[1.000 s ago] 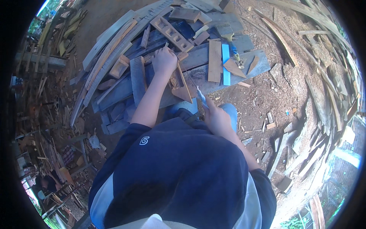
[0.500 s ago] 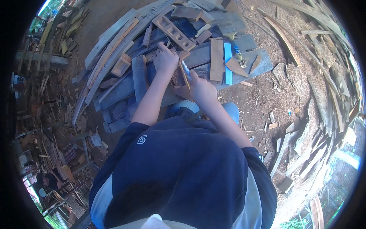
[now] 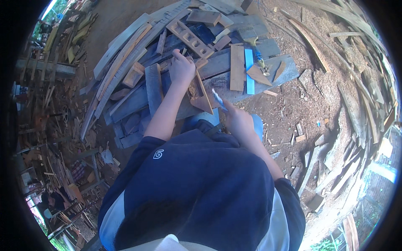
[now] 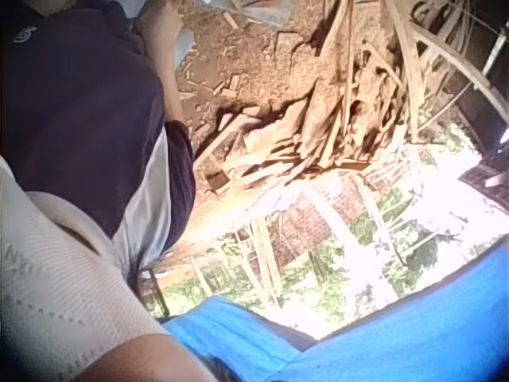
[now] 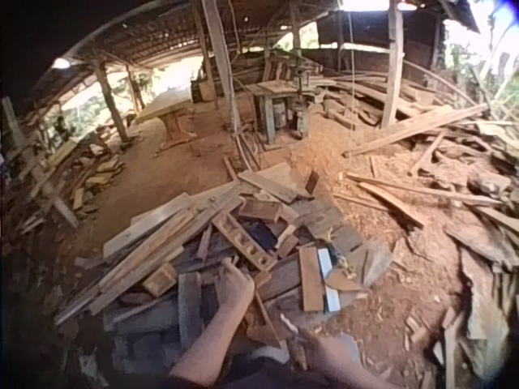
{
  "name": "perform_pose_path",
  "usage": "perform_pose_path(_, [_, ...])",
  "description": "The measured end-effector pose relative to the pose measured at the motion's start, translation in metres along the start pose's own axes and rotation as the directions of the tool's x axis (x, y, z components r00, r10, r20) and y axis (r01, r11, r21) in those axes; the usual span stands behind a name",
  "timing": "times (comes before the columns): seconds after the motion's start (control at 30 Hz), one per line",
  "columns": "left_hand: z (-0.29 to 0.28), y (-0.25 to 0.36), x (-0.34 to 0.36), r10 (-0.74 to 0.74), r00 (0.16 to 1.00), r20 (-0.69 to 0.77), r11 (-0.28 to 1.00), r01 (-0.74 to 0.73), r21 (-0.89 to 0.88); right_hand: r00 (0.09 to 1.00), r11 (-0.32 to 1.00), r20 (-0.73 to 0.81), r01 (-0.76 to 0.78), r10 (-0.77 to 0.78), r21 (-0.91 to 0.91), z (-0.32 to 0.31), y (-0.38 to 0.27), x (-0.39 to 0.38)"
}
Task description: The person chisels a wooden piece using a chisel and a wooden mallet, then cuts a piece of wood with a small hand saw.
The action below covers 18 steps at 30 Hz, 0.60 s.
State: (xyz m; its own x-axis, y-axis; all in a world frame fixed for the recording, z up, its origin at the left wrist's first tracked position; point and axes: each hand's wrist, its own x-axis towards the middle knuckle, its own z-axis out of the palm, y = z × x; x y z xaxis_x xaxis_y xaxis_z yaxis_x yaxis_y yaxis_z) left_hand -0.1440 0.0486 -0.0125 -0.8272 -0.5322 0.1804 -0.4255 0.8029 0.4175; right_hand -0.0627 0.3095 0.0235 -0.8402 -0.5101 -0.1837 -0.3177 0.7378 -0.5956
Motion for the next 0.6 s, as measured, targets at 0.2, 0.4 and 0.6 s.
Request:
perform_pose_path(0.2, [-0.002, -0.002, -0.002, -0.008, 1.000, 0.019, 1.000, 0.008, -0.017, 1.000, 0.999, -0.018, 0.006, -0.005, 0.034, 0.001, -0.016, 0.055])
perform_pose_path(0.4, [-0.004, 0.008, -0.001, -0.087, 0.996, 0.028, 0.996, 0.088, -0.022, 1.000, 0.997, -0.027, 0.007, -0.005, 0.080, 0.013, -0.016, 0.033])
perform_pose_path(0.6, [-0.001, 0.005, -0.002, -0.048, 0.998, -0.042, 0.998, 0.049, 0.029, 0.999, 0.999, -0.014, -0.040, 0.040, 0.018, 0.015, -0.017, -0.004])
